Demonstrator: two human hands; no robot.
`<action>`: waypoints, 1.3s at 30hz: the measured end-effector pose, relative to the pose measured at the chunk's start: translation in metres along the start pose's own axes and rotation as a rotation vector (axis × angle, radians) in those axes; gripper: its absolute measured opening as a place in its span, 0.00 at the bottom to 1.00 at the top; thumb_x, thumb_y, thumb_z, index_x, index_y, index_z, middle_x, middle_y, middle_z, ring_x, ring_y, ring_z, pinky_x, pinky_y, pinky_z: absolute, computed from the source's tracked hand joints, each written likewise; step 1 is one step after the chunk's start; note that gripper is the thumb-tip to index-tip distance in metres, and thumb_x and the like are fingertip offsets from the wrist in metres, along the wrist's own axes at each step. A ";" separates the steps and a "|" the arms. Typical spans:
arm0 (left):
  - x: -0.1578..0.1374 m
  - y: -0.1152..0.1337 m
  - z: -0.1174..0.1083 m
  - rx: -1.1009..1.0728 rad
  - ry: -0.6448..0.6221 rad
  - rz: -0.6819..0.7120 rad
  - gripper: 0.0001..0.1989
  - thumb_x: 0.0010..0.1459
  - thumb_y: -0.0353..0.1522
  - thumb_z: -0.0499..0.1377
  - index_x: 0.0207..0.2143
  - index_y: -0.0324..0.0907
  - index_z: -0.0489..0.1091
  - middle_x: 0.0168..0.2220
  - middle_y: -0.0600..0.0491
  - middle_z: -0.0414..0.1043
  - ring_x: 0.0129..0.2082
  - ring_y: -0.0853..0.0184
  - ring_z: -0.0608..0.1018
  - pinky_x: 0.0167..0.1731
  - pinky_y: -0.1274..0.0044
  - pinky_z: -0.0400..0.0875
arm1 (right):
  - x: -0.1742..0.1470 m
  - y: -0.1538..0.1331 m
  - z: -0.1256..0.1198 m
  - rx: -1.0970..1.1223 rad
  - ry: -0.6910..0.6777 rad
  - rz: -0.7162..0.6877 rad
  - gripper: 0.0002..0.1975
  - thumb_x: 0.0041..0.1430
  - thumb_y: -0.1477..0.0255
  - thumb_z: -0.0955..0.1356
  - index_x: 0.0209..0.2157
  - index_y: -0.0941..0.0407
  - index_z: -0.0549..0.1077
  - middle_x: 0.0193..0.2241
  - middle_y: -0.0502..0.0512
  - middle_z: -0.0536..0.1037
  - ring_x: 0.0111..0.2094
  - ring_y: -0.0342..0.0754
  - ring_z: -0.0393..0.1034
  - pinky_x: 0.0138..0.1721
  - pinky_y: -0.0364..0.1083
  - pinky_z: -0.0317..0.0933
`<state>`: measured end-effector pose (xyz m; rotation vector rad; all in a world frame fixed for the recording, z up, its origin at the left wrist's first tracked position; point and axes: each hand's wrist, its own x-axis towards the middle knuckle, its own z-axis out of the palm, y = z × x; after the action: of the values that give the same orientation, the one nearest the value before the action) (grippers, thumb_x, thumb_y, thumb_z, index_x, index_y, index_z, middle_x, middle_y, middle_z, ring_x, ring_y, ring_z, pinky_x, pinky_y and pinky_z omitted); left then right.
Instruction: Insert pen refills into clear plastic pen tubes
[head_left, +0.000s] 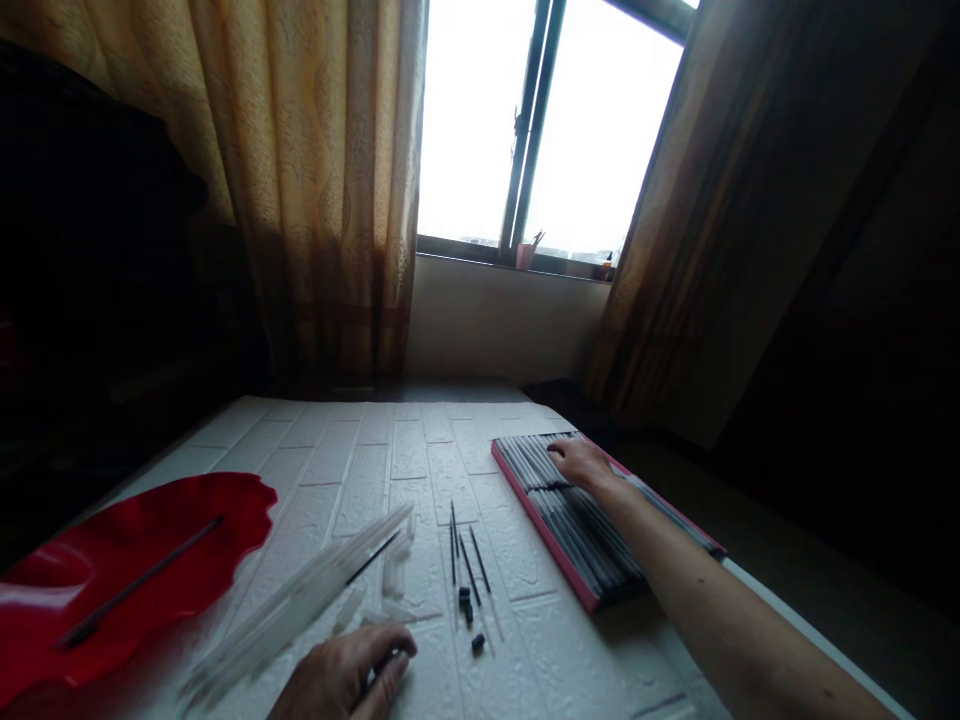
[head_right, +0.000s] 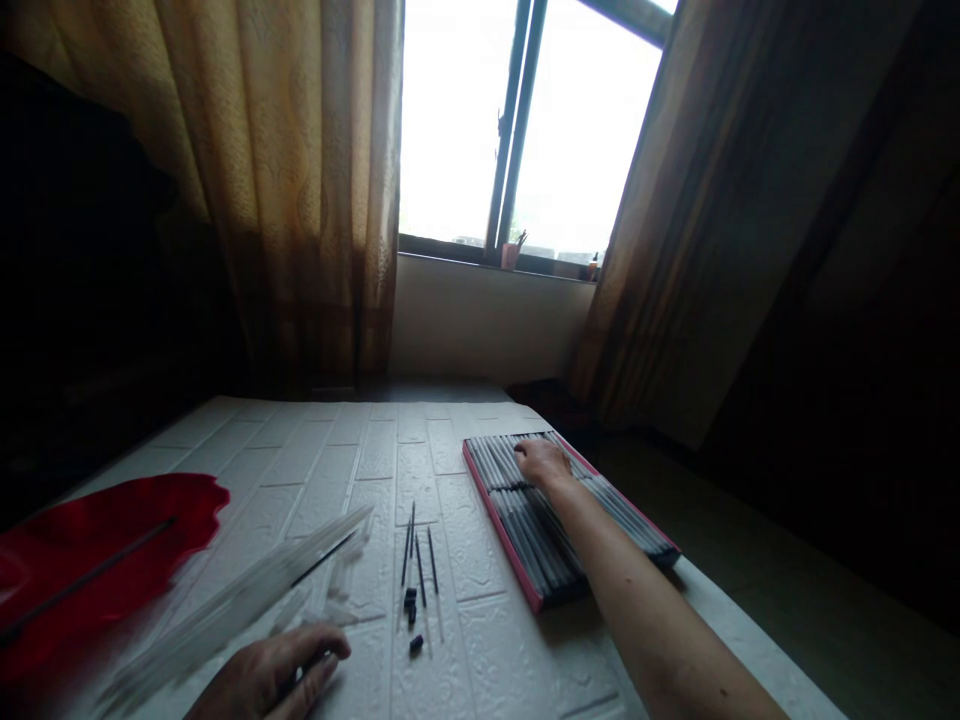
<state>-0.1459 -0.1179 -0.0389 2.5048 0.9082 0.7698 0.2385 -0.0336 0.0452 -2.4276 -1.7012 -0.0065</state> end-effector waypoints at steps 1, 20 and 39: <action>0.001 0.001 -0.001 0.005 -0.008 -0.004 0.10 0.61 0.31 0.51 0.37 0.50 0.72 0.31 0.61 0.81 0.30 0.70 0.83 0.31 0.85 0.73 | -0.006 -0.006 -0.001 0.013 0.017 -0.034 0.12 0.66 0.67 0.66 0.48 0.56 0.71 0.49 0.57 0.73 0.44 0.50 0.71 0.45 0.54 0.68; 0.007 -0.001 -0.043 0.150 -0.046 -0.208 0.14 0.64 0.37 0.49 0.32 0.45 0.73 0.28 0.57 0.77 0.29 0.68 0.78 0.30 0.82 0.68 | -0.121 -0.123 0.041 0.225 0.047 -0.567 0.12 0.63 0.71 0.64 0.36 0.52 0.80 0.33 0.54 0.82 0.34 0.47 0.76 0.33 0.41 0.59; 0.005 -0.007 -0.063 0.530 -0.070 -0.380 0.07 0.57 0.30 0.59 0.39 0.45 0.72 0.41 0.52 0.74 0.43 0.60 0.77 0.41 0.72 0.68 | -0.104 -0.089 0.062 0.267 0.025 -0.521 0.13 0.63 0.70 0.63 0.37 0.53 0.80 0.36 0.55 0.82 0.38 0.50 0.75 0.39 0.43 0.62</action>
<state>-0.1842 -0.1005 0.0093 2.6242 1.6777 0.3443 0.1131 -0.0921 -0.0140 -1.7410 -2.1148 0.1134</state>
